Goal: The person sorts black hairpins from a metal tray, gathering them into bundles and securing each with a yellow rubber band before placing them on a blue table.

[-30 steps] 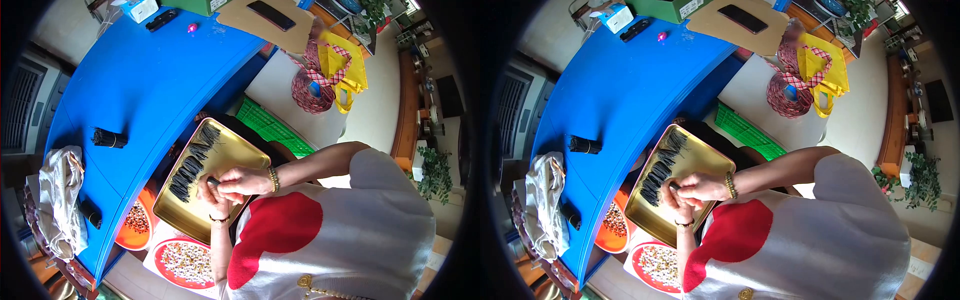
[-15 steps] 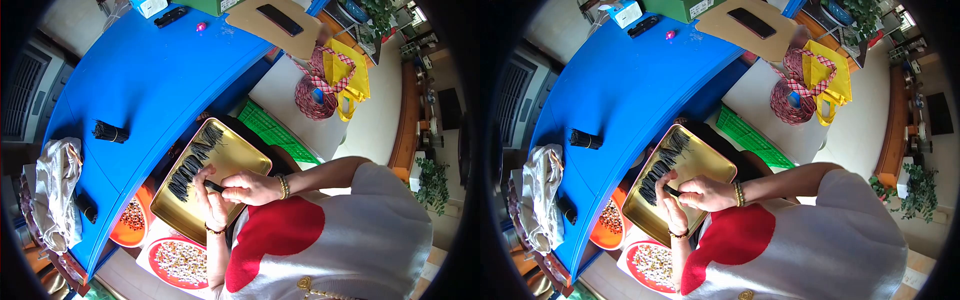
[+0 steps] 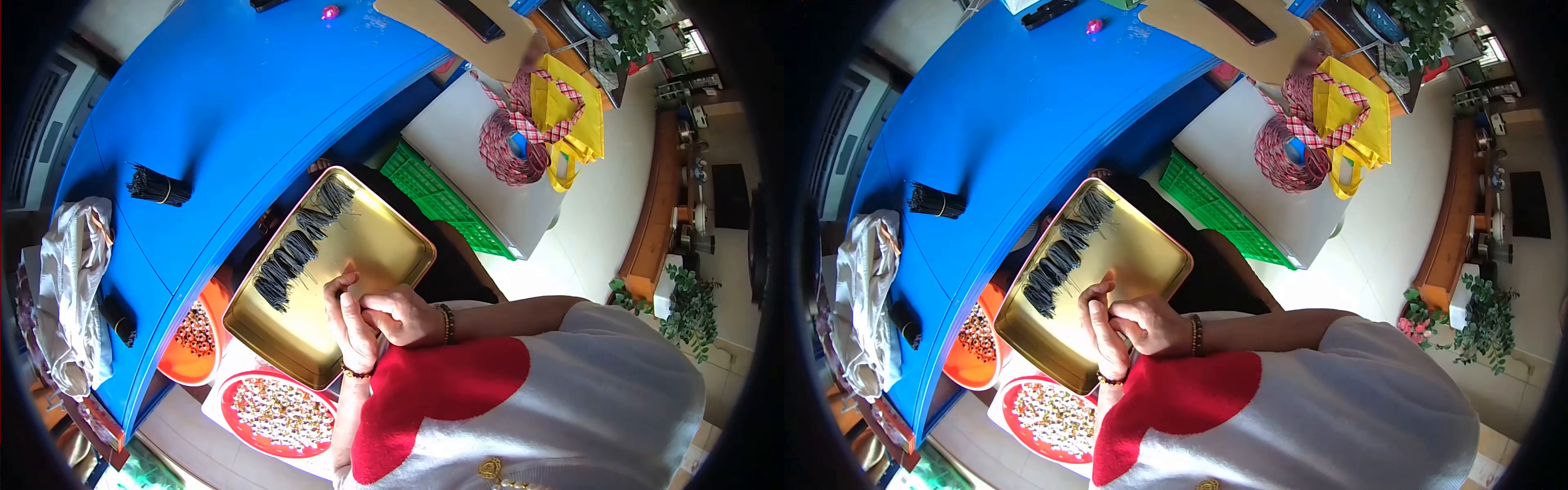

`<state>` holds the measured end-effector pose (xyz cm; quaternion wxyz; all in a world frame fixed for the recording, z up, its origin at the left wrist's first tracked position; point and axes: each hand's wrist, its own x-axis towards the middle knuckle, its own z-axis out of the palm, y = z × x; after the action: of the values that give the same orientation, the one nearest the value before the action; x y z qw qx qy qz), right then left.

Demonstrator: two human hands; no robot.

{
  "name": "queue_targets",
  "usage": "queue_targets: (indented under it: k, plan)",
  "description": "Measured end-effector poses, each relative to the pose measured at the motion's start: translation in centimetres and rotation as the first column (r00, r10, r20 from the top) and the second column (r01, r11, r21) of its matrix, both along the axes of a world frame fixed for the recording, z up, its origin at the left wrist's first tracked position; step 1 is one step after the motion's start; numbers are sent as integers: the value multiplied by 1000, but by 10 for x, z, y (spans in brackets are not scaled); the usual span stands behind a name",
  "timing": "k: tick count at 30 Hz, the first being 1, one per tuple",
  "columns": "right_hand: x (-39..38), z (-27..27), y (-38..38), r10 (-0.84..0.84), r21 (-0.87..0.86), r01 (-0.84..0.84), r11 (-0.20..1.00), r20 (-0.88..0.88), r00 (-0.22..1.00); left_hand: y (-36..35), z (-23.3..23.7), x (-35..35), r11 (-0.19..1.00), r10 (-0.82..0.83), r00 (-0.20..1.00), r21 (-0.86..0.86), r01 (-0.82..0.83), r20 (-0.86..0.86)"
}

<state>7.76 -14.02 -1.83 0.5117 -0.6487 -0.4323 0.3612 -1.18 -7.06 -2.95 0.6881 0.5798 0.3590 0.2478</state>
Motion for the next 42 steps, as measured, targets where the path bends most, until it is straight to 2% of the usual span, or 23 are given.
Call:
queue_targets:
  k: [3, 7, 12, 19, 22, 24, 28, 31, 33, 35, 36, 37, 39, 42]
  plan:
    - [-1, -4, 1, -41, 14, 41, 999, 33, 999, -6, 4, 5, 995, 75, 996, -62, -72, 44]
    - [-8, -17, 3, -88, 67, 84, 994, 65, 994, -8, -13, 1, 992, 71, 993, -115, -61, 92]
    - [-8, -14, 9, -73, 79, 68, 994, 58, 996, -7, -11, 0, 991, 59, 995, -122, -49, 80]
    - [-8, -22, 17, -17, 110, 9, 994, 74, 997, -11, -7, 0, 961, 207, 978, -195, -196, 33]
    - [-4, -17, 20, 75, 158, -62, 985, -78, 994, -12, -6, 0, 946, 260, 965, -202, -253, 10]
    - [-6, -27, 14, 82, 130, -85, 988, 28, 996, -13, -7, -1, 939, 253, 966, -255, -231, 55]
    - [-2, -21, 19, 80, 160, -102, 982, 142, 987, -10, 1, -1, 958, 263, 964, -112, -265, -36]
    - [0, -15, 22, 71, 214, -112, 970, 193, 979, -5, -3, -7, 968, 203, 978, -160, -192, 55]
    - [5, -13, 22, 72, 199, -115, 973, 209, 975, -2, 0, -8, 967, 190, 971, -200, -159, 148]
    - [10, -6, 23, 164, 117, -186, 976, 172, 971, 1, 5, -7, 970, 176, 959, -203, -131, 221]
    - [11, -3, 22, 207, 74, -220, 973, 150, 967, 2, 9, -6, 978, 159, 957, -168, -120, 244]
    - [8, -7, 25, 173, 120, -193, 974, 154, 973, 5, 12, -4, 985, 143, 953, -133, -110, 268]
    - [9, -4, 29, 198, 75, -216, 973, 199, 960, 11, 12, -10, 994, 90, 953, -86, -68, 288]
    - [10, 5, 33, 218, 35, -235, 971, 260, 941, 10, 6, -10, 989, 142, 942, -77, -124, 303]
